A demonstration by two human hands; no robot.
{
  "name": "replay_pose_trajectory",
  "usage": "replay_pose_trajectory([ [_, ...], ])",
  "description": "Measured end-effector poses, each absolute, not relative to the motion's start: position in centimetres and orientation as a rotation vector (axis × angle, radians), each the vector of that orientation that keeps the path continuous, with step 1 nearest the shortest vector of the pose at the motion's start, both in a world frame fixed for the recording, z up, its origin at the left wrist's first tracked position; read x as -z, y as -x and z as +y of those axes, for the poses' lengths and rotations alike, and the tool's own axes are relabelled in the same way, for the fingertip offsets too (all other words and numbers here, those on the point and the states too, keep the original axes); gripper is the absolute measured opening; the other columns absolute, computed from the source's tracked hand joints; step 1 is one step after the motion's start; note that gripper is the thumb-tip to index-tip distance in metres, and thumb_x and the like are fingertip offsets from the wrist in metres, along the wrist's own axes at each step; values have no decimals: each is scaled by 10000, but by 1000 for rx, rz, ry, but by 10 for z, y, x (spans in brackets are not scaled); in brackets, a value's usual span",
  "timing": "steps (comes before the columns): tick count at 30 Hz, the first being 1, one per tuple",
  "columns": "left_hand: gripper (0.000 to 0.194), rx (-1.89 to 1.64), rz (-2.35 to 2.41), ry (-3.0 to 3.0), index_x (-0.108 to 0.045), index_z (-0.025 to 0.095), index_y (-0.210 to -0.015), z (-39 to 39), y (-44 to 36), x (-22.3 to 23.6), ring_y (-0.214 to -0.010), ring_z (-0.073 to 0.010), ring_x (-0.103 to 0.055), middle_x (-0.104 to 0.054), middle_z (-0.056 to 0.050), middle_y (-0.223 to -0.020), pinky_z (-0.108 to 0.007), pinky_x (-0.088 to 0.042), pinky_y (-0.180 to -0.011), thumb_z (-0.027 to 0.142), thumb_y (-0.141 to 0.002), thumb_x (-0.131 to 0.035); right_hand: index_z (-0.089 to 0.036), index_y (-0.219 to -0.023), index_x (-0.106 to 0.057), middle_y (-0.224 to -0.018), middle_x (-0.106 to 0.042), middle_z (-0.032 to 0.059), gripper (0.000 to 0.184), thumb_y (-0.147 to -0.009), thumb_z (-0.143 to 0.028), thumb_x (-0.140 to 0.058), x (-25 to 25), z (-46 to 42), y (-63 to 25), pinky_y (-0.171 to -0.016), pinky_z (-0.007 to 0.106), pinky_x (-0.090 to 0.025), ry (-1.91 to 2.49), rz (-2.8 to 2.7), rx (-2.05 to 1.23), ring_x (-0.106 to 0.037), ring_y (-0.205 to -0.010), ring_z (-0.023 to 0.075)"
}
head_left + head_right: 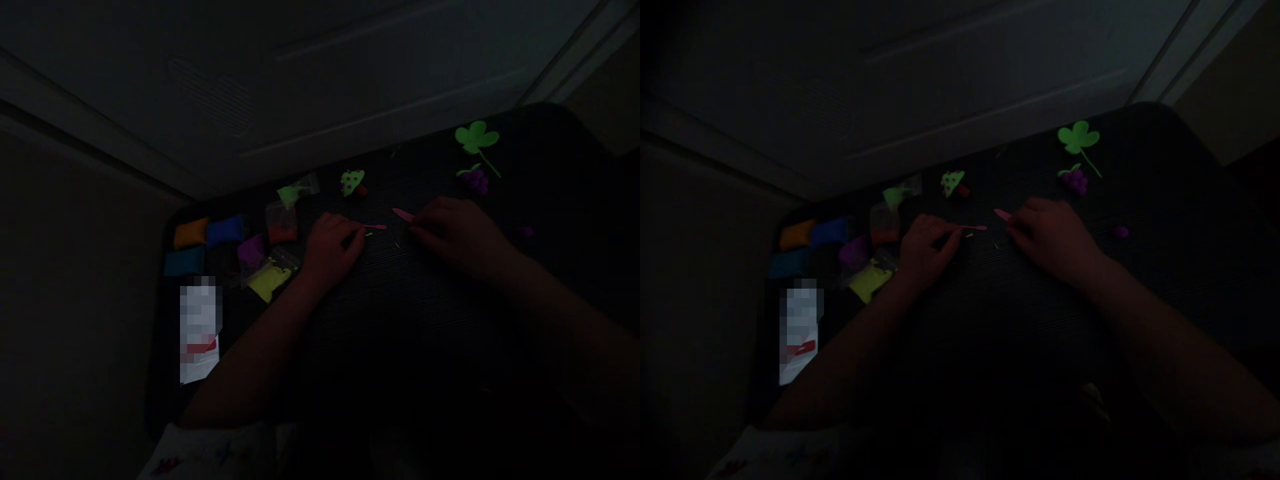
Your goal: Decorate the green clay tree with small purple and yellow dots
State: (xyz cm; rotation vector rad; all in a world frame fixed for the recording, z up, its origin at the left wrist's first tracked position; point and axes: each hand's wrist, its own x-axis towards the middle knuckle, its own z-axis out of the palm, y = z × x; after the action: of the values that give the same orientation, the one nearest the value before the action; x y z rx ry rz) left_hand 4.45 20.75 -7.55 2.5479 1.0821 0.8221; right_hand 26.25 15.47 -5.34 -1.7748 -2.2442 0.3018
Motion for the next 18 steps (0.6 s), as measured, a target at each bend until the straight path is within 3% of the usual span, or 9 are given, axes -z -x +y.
replay_pose_trajectory([
  [18, 213, -744, 1067, -2551, -623, 142, -854, 207, -43, 69, -784, -144, -519, -619, -41, -794, -311, -388, -764, 279, -806, -468, -201, -875, -566, -962, -586, 42, 182, -801, -326, -457, 55, 142, -240, -754, 342, -339, 1782, -2322, -347, -525, -910, 197],
])
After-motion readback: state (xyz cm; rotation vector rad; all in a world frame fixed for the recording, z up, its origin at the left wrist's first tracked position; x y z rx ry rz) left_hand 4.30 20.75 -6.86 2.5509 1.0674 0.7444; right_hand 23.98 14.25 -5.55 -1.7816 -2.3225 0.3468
